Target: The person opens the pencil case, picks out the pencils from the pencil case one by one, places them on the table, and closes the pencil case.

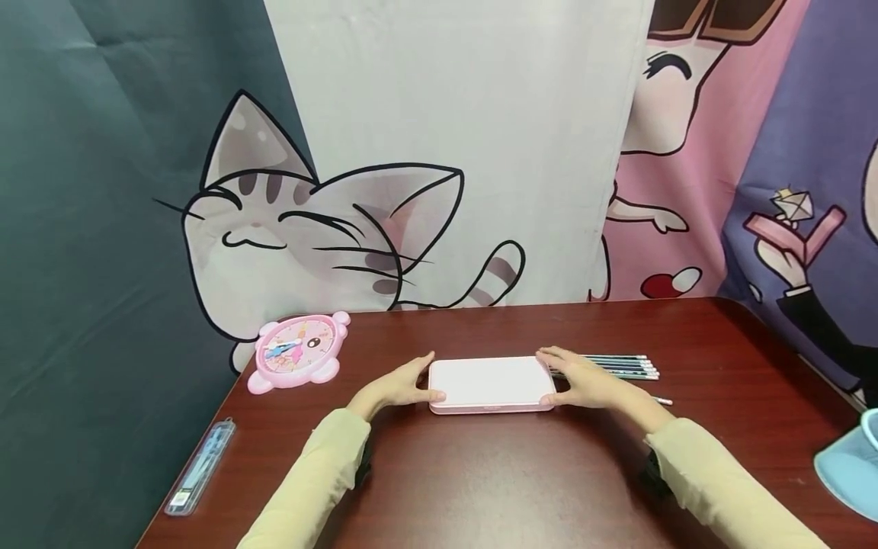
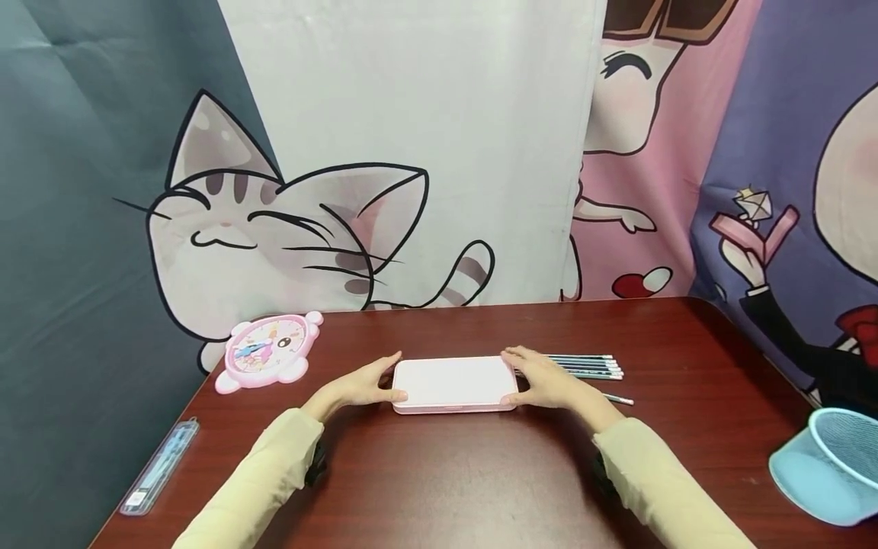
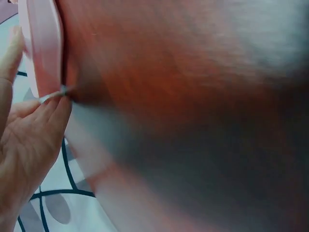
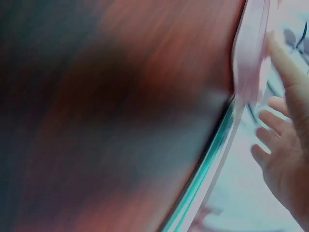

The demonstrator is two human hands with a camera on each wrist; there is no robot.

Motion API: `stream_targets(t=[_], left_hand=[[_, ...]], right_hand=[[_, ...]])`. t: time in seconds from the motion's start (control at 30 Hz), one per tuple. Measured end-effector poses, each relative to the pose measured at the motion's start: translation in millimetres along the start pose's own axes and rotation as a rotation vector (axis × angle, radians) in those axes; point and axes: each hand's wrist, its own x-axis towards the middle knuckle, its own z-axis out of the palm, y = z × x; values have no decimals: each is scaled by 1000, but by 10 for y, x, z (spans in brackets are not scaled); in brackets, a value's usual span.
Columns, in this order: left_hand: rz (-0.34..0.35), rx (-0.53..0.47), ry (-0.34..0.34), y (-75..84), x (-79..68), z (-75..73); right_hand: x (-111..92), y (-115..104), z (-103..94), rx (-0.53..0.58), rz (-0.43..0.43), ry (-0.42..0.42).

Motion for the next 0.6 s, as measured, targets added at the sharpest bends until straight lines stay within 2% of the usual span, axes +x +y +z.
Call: stream_targets(t=[0.07,0.13,0.23,0.3,0.37,0.47,0.6], left_hand=[[-14,56,91,-36,-22,-5],[-31,147,211,-90,-48,-22],[-85,341,370,-191,-111,-66],[-127,444,429,-257,-157,-91],[-169,493,448,-312,-205,-101],[-225,520,435,-377,-250,-100],[-261,518,422,-412,-277,-75]], right_hand=[[-110,163,-74,-51,26,97],[-255,386,-192,-89,82,180],[-512,720,-375,-151,208,228],[-687,909,-446,-182,275,226],[-850,1056,-473,-188,338,198],[-1039,1202,-471,-178,405,140],[-1156,1292,-448,-164,441,89]])
